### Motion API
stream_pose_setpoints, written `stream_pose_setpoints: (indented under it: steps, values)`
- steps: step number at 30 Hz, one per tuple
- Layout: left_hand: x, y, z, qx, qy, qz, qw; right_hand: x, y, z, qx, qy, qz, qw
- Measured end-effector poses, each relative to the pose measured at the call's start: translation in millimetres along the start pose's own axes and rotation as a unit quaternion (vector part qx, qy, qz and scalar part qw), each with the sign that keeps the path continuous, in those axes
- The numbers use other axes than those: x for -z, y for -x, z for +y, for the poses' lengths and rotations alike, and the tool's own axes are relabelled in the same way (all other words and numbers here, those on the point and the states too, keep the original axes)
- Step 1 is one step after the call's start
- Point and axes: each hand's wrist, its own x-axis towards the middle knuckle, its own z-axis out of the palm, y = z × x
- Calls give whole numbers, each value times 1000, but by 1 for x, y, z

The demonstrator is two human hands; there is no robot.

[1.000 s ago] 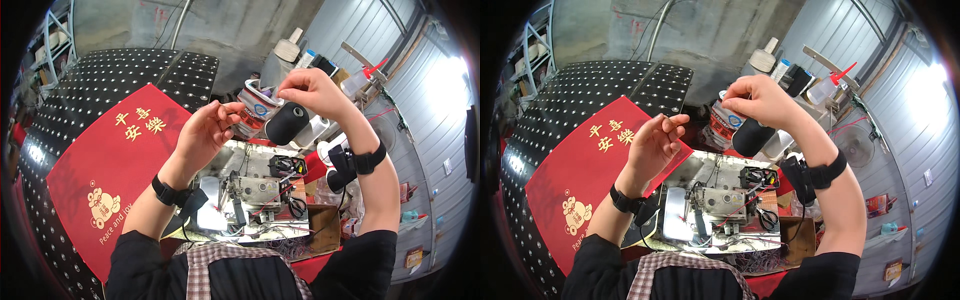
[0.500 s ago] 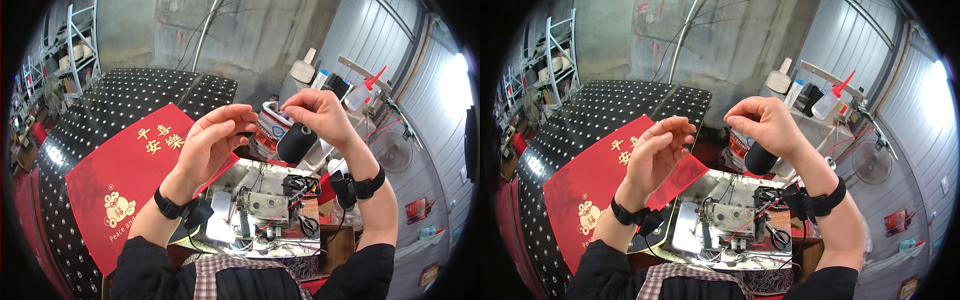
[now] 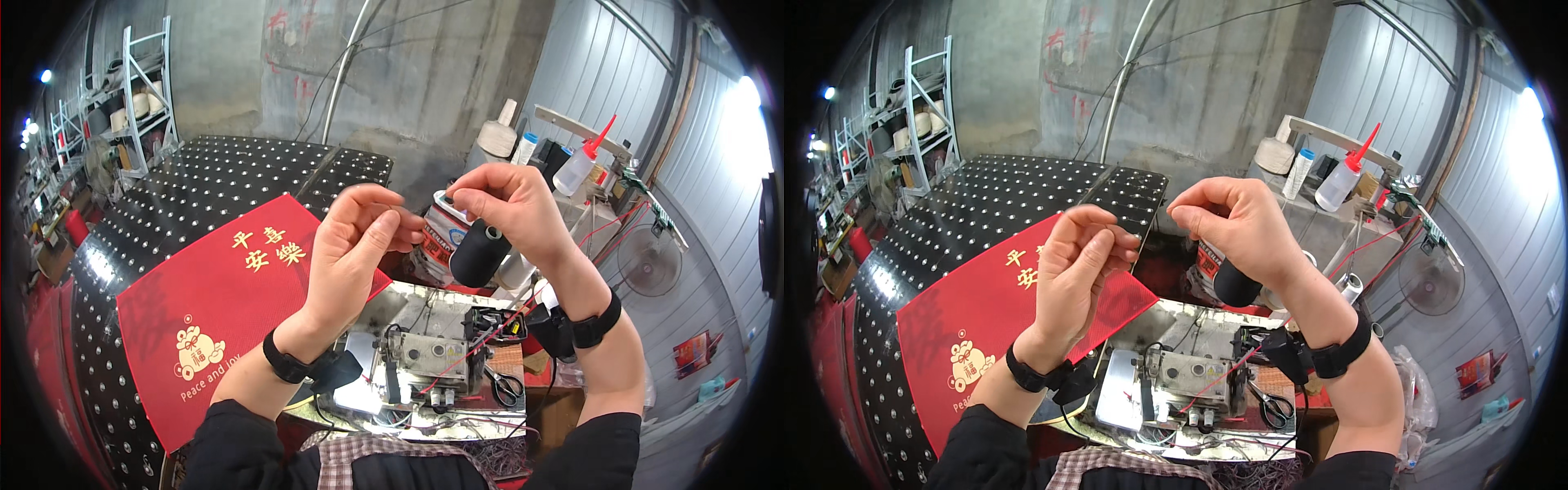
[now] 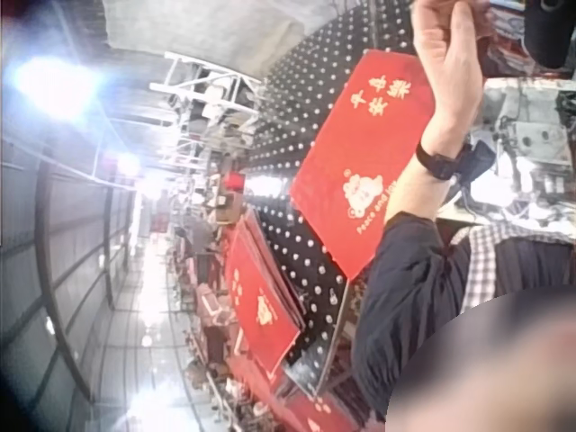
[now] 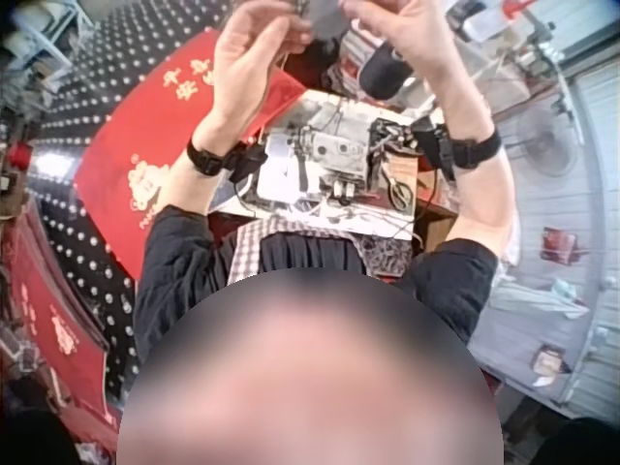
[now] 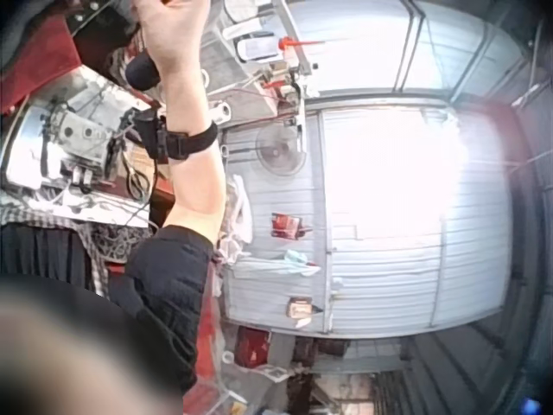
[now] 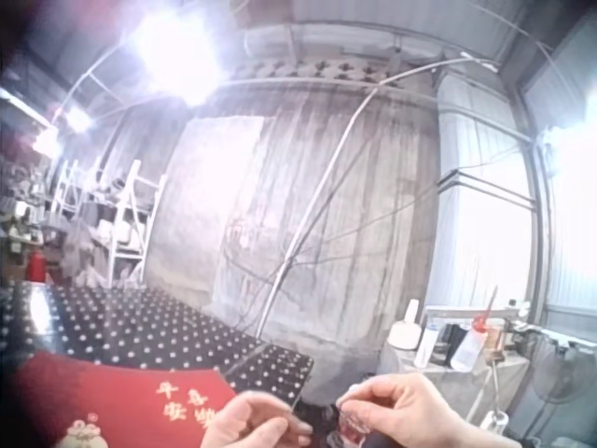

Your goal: Operating an industrial sewing machine to finish the edges of red decorative mats.

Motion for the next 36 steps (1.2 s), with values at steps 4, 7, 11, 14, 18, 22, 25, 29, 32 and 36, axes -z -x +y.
stream_pose_setpoints:
  steps: [4, 7, 11, 14, 18, 22, 25, 29, 32, 36]
  values:
    - [-6, -3, -6, 17, -13, -12, 1000, 3, 5, 5, 5, 0, 17, 1000]
    - [-6, -6, -7, 85, 8, -26, 996, 5, 11, 9, -3, -14, 20, 1000]
    - [-4, -10, -18, 137, 57, -33, 988, 7, 14, 18, 7, -17, 26, 1000]
    - [-7, -10, -20, 151, 67, -22, 986, 8, 18, 20, -14, -5, 32, 999]
    - [-13, -9, -23, 162, 60, 15, 985, 7, 20, 27, -22, -14, 24, 999]
    - [-15, -11, -30, 146, 48, 27, 988, 1, 22, 27, -17, 3, 22, 1000]
    - [-19, -14, -33, 151, 75, 32, 985, 1, 23, 28, -20, 9, 3, 1000]
    - [-21, -14, -37, 156, 94, 32, 983, -2, 23, 33, -10, 16, -9, 1000]
    - [-21, -13, -38, 160, 94, 35, 982, -3, 24, 30, -13, 17, -2, 1000]
    - [-22, -12, -40, 150, 68, 48, 985, -5, 23, 33, -24, 20, -11, 999]
